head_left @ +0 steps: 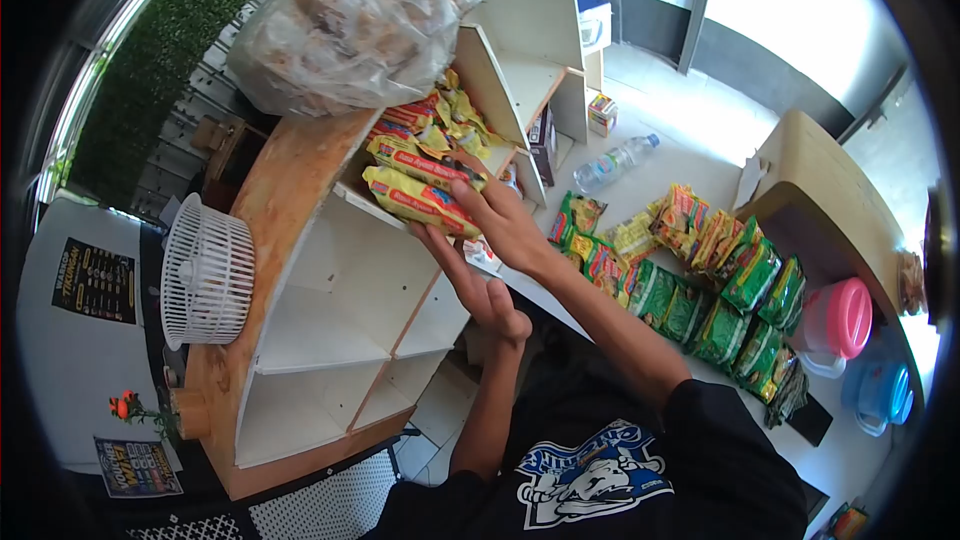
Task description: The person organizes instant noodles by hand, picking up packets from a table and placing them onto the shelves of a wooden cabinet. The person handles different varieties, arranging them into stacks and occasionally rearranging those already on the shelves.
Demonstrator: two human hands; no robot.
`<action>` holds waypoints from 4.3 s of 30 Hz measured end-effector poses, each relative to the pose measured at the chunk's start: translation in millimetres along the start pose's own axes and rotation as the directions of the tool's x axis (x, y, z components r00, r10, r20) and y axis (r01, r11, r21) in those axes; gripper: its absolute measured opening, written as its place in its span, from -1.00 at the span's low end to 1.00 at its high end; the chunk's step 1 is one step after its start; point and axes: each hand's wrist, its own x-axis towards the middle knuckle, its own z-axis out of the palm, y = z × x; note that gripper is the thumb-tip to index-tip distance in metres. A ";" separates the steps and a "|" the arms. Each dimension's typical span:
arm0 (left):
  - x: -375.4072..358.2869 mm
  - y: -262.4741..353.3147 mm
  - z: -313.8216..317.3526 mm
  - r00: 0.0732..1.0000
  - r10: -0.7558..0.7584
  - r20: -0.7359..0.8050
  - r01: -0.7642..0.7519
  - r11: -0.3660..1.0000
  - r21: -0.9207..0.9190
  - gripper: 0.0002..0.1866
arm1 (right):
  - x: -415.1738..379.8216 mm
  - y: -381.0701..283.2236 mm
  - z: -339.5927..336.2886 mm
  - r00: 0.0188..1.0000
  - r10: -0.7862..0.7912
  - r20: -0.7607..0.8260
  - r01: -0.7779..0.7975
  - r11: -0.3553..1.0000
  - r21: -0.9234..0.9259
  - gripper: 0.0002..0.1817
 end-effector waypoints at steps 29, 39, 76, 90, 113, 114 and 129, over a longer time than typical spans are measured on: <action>24.5 0.3 5.4 0.989 -0.148 0.004 0.147 0.983 0.110 -0.01 | 44.0 39.3 32.0 0.797 -0.603 0.038 0.452 0.553 -0.700 -0.47; 41.4 -1.2 0.1 0.985 -0.170 -0.018 0.170 0.970 0.174 -0.04 | 50.2 25.8 38.0 0.801 -0.591 0.092 0.418 0.442 -0.794 -0.49; 38.5 -37.4 7.0 0.987 0.148 0.068 -0.162 0.846 0.509 -0.24 | 88.8 49.4 29.7 0.931 -0.343 -0.123 0.139 0.646 -0.750 -0.74; 86.0 -35.7 17.0 0.998 0.069 -0.003 -0.049 0.736 0.676 -0.24 | 82.7 46.6 6.2 0.909 -0.398 -0.127 0.322 0.862 -0.392 -0.80; 90.3 -73.1 22.3 0.998 -0.031 -0.053 0.061 0.444 0.894 -0.18 | 80.7 69.8 -26.8 0.898 -0.433 -0.072 0.380 0.849 -0.366 -0.85; 87.8 -73.8 23.0 0.998 -0.030 -0.053 0.061 0.440 0.896 -0.18 | 79.8 71.4 -26.9 0.894 -0.441 -0.083 0.384 0.848 -0.365 -0.84; 51.8 -83.5 27.2 0.994 -0.094 -0.048 0.098 0.643 0.759 -0.30 | 92.6 71.9 -19.6 0.812 -0.517 0.272 0.473 0.309 -0.825 -0.23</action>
